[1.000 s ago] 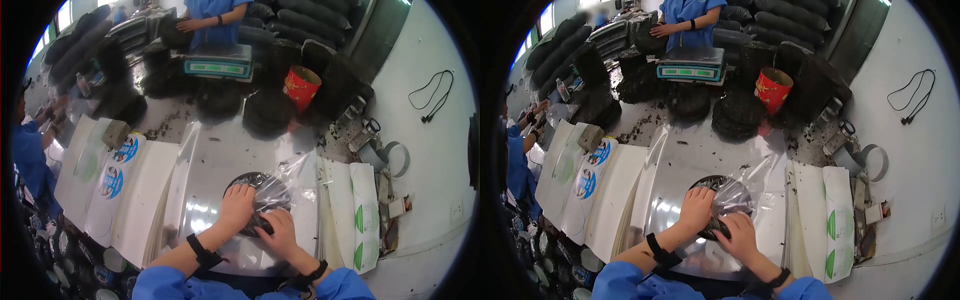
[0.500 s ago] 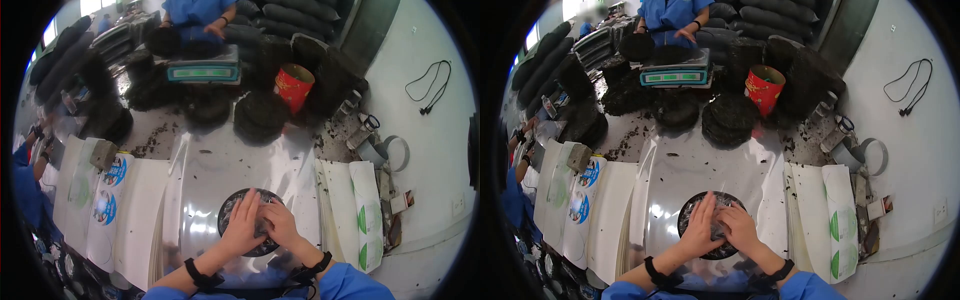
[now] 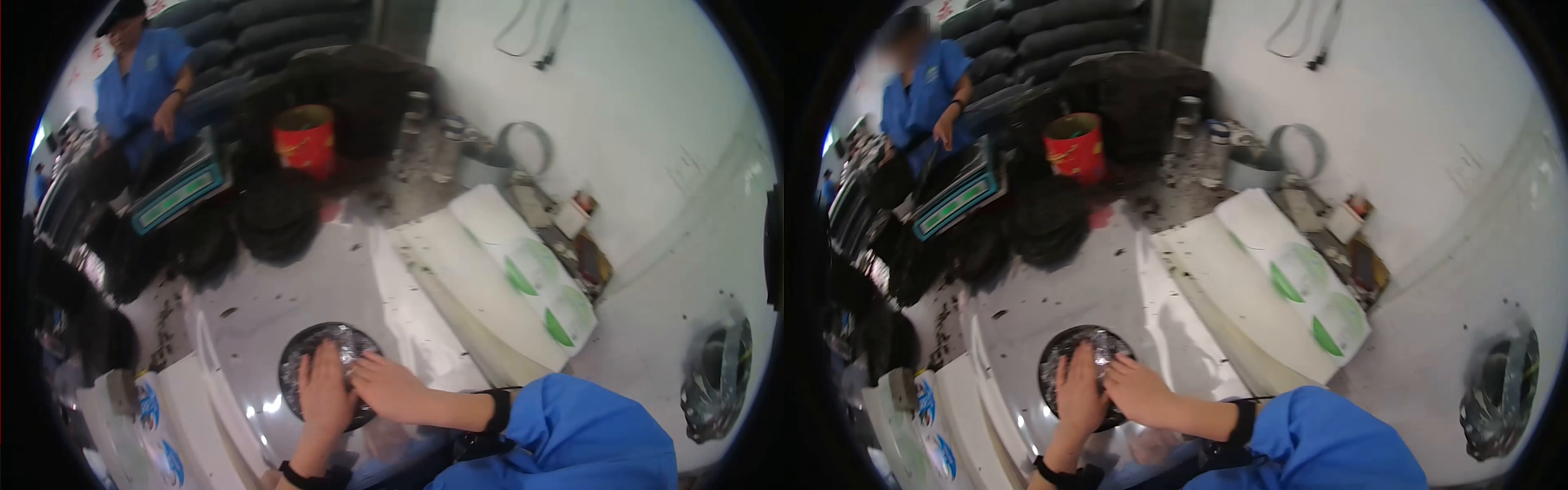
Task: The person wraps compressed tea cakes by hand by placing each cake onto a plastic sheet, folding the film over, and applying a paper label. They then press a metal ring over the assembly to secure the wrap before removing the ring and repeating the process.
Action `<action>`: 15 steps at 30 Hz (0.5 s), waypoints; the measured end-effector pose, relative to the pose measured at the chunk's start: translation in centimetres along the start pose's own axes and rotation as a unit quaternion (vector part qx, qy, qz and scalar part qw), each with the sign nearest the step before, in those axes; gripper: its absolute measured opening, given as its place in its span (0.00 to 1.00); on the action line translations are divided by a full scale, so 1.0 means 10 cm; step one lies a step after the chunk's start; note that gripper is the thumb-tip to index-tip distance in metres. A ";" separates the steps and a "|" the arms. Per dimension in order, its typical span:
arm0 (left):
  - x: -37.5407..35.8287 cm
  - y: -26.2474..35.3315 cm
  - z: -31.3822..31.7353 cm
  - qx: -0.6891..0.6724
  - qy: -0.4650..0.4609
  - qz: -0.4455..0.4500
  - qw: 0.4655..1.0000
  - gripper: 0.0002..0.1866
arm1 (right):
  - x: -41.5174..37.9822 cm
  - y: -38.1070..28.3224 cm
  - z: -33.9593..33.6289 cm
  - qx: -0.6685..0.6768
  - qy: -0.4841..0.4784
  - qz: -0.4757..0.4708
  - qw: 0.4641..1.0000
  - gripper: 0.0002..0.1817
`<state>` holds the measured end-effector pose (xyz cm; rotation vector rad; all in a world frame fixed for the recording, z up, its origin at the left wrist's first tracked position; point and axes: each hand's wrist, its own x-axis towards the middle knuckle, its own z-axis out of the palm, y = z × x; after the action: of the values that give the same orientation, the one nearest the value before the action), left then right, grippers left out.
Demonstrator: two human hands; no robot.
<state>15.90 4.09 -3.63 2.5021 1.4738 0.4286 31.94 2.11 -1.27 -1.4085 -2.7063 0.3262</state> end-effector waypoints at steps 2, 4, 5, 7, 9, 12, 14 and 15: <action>-0.01 0.01 0.01 0.032 0.027 0.022 0.999 0.39 | -0.23 0.21 0.12 0.132 0.099 -0.013 0.986 0.16; -0.03 0.01 0.05 0.017 0.035 0.002 0.999 0.36 | -0.49 0.39 -0.10 0.304 0.188 0.014 0.934 0.16; -0.04 0.01 0.05 0.039 0.037 0.009 0.999 0.34 | -0.69 0.58 -0.24 0.288 0.216 0.114 0.926 0.17; -0.04 0.01 0.06 0.042 0.040 0.011 0.998 0.33 | -1.05 1.24 -0.40 0.204 0.226 0.260 0.916 0.17; -0.04 0.01 0.06 0.042 0.036 0.009 0.998 0.33 | -1.47 1.83 -0.43 0.093 0.193 0.407 0.888 0.15; -0.03 0.02 0.05 0.049 0.035 0.007 0.998 0.32 | -1.78 2.51 0.00 -0.146 0.196 0.410 0.879 0.11; -0.04 0.03 0.02 0.023 0.024 -0.002 0.999 0.31 | -1.77 2.62 0.19 -0.190 0.247 0.384 0.869 0.10; -0.04 0.04 0.00 0.031 0.019 -0.001 0.999 0.31 | -1.73 2.61 0.21 -0.181 0.249 0.386 0.869 0.10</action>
<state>16.01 3.57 -3.61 2.5527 1.5272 0.4404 62.42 2.19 -8.55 -2.2477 -1.7433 -0.4876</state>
